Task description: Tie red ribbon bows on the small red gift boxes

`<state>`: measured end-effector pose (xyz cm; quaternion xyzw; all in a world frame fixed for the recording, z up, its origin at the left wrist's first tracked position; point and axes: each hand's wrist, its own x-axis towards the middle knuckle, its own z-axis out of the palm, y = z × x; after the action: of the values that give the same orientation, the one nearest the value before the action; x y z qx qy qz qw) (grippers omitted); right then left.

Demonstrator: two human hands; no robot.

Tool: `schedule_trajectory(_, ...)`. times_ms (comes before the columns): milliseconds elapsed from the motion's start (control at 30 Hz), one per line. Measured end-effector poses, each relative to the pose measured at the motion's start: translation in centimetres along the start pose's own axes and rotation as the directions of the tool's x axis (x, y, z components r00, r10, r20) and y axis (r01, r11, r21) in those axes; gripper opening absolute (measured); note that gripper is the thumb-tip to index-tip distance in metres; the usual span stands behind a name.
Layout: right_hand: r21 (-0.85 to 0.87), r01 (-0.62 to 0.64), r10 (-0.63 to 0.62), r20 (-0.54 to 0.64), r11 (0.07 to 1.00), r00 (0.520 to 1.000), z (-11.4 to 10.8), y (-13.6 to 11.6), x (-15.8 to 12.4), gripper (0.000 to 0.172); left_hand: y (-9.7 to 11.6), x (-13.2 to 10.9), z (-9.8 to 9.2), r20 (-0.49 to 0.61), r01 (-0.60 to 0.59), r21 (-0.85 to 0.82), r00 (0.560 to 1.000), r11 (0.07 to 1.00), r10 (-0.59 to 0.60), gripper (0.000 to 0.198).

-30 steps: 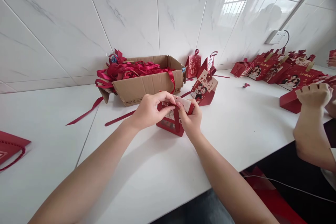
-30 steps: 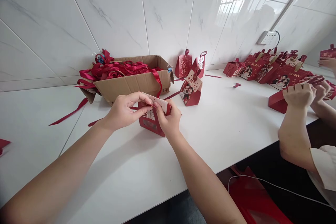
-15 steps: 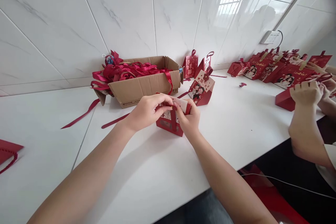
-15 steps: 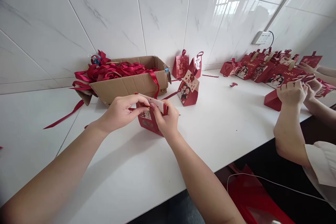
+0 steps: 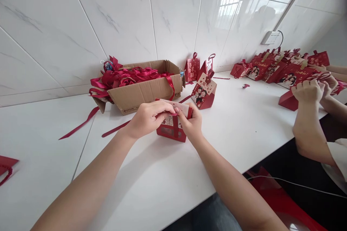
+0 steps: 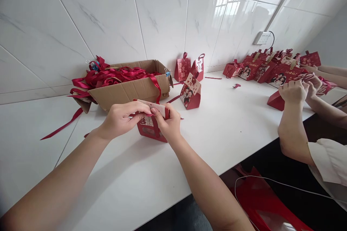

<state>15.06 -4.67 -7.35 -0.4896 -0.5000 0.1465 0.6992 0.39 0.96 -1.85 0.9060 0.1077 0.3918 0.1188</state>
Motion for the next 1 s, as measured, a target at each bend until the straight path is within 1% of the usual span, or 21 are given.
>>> schedule_trajectory(133,0.008,-0.046,0.045,0.022,0.999,0.999,0.0,0.3,0.1,0.028,0.0,0.2,-1.1,0.027,0.069,-0.006,0.997,0.998,-0.069,0.015)
schedule_trajectory(267,0.041,-0.079,0.078,0.025,0.996,0.997,0.0,0.5,0.0,0.027,0.0,0.4,-2.7,-0.007,0.1,-0.035,0.995,0.994,-0.1,0.01)
schedule_trajectory(333,0.065,-0.078,0.076,0.032,0.995,0.997,0.1,0.5,0.0,0.026,0.1,0.5,-3.0,-0.005,0.115,-0.05,0.993,0.992,-0.116,0.009)
schedule_trajectory(433,0.083,-0.069,0.066,0.036,0.994,0.997,0.1,0.6,-0.1,0.025,0.2,0.5,-2.8,0.042,0.136,-0.053,0.99,0.989,-0.134,0.011)
schedule_trajectory(533,0.05,-0.056,0.054,0.036,0.997,0.998,0.2,0.7,-0.1,0.027,0.3,0.5,-2.2,0.074,0.128,-0.01,0.989,0.992,-0.127,0.012)
schedule_trajectory(700,-0.018,-0.063,0.063,0.034,0.998,0.997,0.3,0.6,-0.1,0.029,0.3,0.6,-2.1,0.07,0.129,0.067,0.989,0.989,-0.134,0.014)
schedule_trajectory(833,0.009,-0.068,0.068,0.019,0.998,0.998,0.3,0.2,-0.1,0.026,0.2,0.6,-2.3,0.075,0.114,0.073,0.99,0.991,-0.119,0.014)
schedule_trajectory(1000,0.034,-0.126,0.125,0.025,0.991,0.992,0.4,-0.1,-0.2,0.023,0.2,0.6,-2.5,0.075,0.12,0.093,0.989,0.988,-0.128,0.014)
